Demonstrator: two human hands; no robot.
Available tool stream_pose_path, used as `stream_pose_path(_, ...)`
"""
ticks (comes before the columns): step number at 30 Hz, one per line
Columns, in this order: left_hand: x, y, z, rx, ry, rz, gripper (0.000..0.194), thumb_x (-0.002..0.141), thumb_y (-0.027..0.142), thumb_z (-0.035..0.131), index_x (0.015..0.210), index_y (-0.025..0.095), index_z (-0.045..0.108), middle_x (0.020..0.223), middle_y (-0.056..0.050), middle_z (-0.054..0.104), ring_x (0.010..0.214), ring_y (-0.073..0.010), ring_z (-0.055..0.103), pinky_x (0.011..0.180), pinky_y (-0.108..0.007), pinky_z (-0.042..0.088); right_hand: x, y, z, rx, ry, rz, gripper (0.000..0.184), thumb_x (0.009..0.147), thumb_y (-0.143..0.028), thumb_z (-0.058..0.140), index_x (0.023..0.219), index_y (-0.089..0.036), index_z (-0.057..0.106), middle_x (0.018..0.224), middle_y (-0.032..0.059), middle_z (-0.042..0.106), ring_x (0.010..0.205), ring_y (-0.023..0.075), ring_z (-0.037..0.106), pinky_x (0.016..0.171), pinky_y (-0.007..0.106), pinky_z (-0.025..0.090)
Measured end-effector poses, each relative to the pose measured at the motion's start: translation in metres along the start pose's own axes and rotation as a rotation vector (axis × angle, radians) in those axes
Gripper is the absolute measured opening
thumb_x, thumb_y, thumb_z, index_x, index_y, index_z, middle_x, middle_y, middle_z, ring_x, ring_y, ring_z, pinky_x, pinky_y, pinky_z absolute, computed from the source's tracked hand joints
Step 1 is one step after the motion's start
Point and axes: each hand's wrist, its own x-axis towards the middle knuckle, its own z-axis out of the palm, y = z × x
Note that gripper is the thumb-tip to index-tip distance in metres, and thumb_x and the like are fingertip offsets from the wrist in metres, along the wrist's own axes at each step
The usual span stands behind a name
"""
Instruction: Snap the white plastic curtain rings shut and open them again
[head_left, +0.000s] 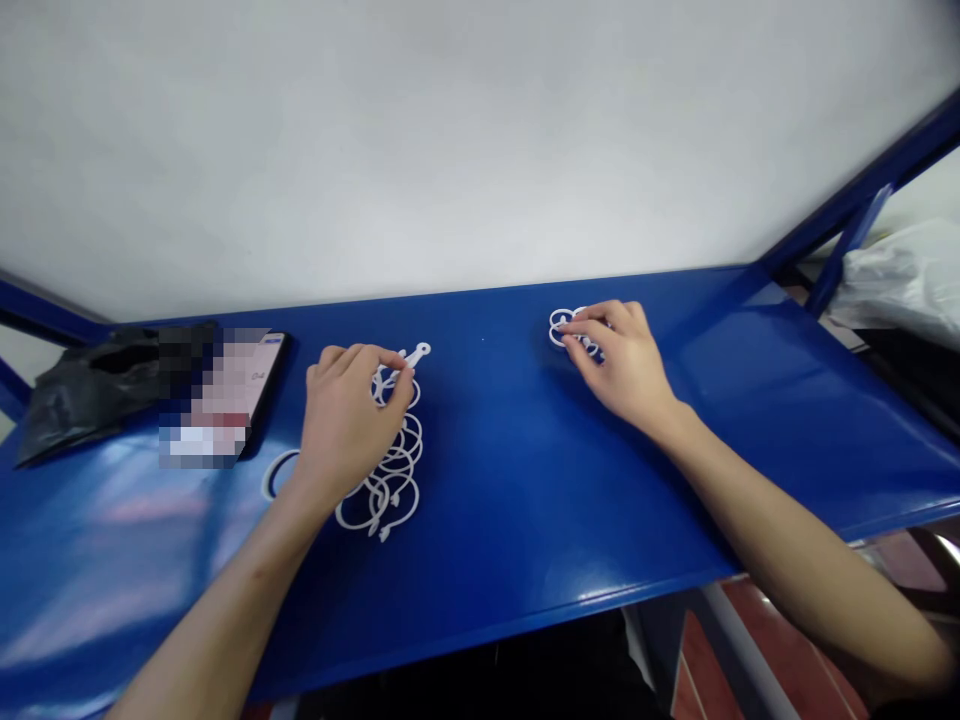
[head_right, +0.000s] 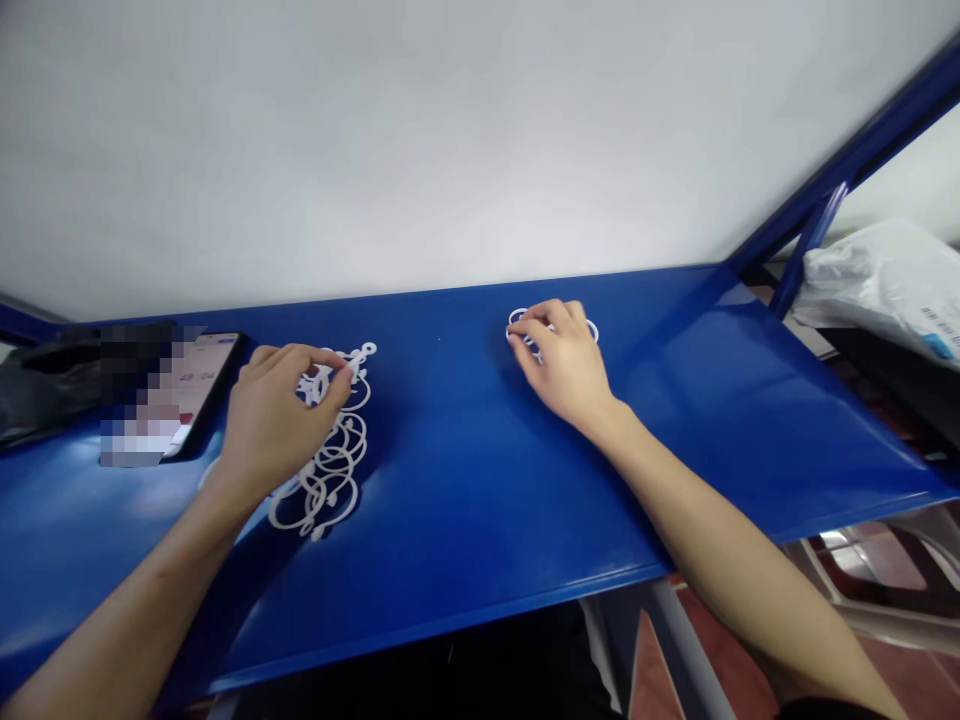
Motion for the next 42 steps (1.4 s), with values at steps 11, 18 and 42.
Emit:
stream_pose_path(11, -0.015, 0.029, -0.005, -0.657, -0.364, -0.151, 0.020, 0.097, 0.042, 0.055, 0.098, 0.022, 0.060, 0.089, -0.002, 0.074, 0.076, -0.0147, 0.068, 0.060, -0.026, 0.047, -0.020, -0.057, 0.010, 0.375, -0.311, -0.217, 0.038, 0.100, -0.035, 0.058, 0.131, -0.012, 0.057, 0.120, 0.0143, 0.069, 0.109, 0.0255, 0.065, 0.093, 0.044, 0.057)
stream_pose_path(18, -0.018, 0.030, 0.001, -0.620, -0.483, 0.013, 0.017, 0.099, 0.038, 0.053, 0.101, 0.023, 0.061, 0.096, -0.002, 0.071, 0.079, -0.0138, 0.067, 0.067, -0.027, 0.052, -0.018, -0.060, 0.014, 0.639, -0.389, -0.001, 0.013, 0.100, -0.028, 0.058, 0.107, -0.017, 0.063, 0.098, 0.0054, 0.072, 0.085, 0.0163, 0.068, 0.077, 0.031, 0.056)
stream_pose_path(42, -0.026, 0.023, 0.014, -0.049, -0.229, 0.379, 0.020, 0.096, 0.023, 0.058, 0.114, 0.022, 0.067, 0.101, -0.006, 0.073, 0.096, -0.0260, 0.060, 0.085, -0.041, 0.043, -0.022, -0.061, 0.012, 0.649, -0.323, -0.057, 0.016, 0.100, -0.031, 0.059, 0.100, -0.018, 0.068, 0.084, 0.0016, 0.069, 0.070, 0.0115, 0.064, 0.065, 0.024, 0.051)
